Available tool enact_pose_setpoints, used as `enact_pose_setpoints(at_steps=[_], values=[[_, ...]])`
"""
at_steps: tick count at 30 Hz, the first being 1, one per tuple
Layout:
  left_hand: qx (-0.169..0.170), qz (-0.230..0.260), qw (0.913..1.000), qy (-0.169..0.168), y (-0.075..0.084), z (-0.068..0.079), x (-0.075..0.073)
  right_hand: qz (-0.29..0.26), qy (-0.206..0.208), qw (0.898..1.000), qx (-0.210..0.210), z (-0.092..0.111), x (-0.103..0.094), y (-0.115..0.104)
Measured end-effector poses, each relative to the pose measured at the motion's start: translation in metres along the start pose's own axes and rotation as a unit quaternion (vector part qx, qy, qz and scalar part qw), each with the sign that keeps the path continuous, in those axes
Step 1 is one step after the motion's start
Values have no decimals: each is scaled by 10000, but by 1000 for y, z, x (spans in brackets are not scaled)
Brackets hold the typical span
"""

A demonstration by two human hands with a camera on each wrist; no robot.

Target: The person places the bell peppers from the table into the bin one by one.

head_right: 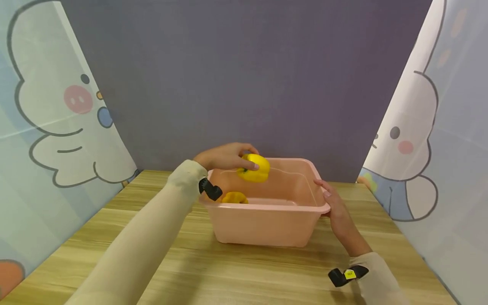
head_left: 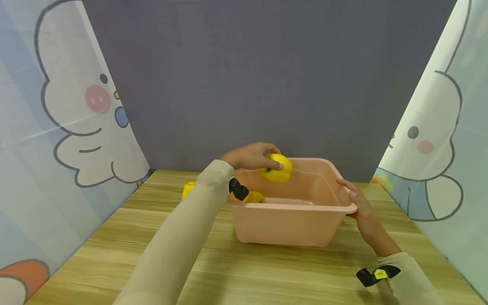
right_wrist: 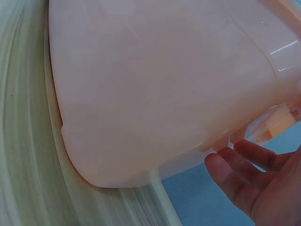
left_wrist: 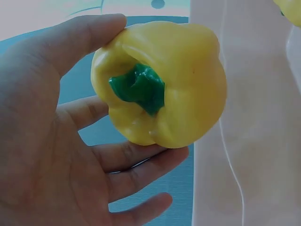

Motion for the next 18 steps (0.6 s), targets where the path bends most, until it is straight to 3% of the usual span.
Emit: enact_pose_setpoints(at_steps=[18], values=[[-42,-263,9996,7,-5,-12,6,192,1,9998,106,1,0,-3]])
Point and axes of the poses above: each hand's wrist, its own z-axis away from the middle knuckle, its own x-axis out of the palm, y = z × x, the point moved 6 cm from there along -z, towards the middle knuckle, and after that the axes turned 4 degrees about -y, right-handed, at the moved point
